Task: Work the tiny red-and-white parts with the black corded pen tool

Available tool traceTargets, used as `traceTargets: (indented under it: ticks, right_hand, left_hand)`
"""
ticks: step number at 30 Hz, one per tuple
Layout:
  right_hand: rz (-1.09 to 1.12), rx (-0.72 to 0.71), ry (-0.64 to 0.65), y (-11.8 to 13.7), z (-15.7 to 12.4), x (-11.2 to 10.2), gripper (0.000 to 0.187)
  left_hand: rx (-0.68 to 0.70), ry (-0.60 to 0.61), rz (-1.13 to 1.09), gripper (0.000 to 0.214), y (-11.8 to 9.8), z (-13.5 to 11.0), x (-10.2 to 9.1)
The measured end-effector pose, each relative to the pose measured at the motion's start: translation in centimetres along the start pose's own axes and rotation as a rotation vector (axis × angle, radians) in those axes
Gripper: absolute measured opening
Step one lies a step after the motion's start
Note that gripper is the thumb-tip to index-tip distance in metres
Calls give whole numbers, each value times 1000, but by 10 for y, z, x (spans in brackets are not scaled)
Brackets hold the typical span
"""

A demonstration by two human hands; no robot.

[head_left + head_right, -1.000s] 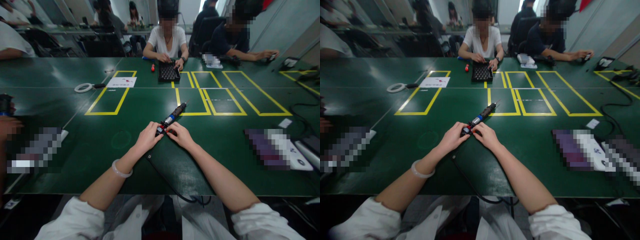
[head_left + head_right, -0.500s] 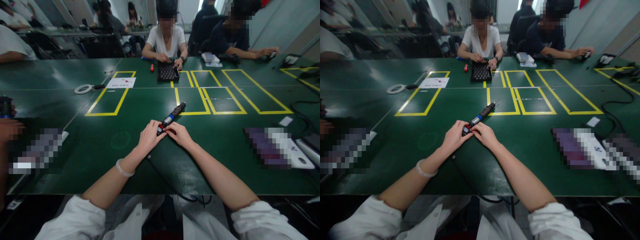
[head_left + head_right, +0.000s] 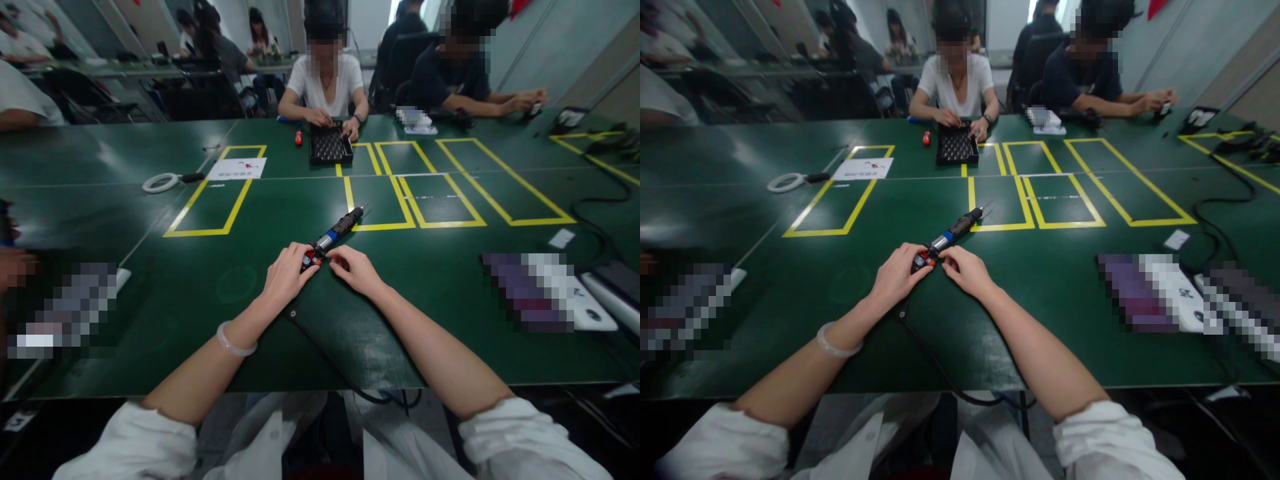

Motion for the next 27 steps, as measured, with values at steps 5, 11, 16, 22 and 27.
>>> traceTargets:
  ticks: [5,11,16,22,27]
  right_hand:
    - [11,7,3,0,0,-2,18]
    - [9,12,8,1,-1,-1,16]
    - [-3,2,18,1,-1,2,17]
    - [-12,1,18,4,-1,2,16]
    - [-9,9,20,5,-1,2,15]
  left_hand:
    - [-50,12,46,34,28,-18,-14]
    - [-231,-3,128,42,87,-67,-43]
    - [-444,-36,220,48,144,-119,-72]
    - [-724,-28,377,60,205,-168,-101]
    - [-838,-67,545,66,220,-182,-119]
Point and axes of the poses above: each hand's wrist, its own z-axis towards the middle knuckle, its own x-axis out of the palm, y = z × x, the point moved 7 cm from there along z, towards the middle knuckle, and after that the axes turned 1 degree about -x, right-handed, at the moved point
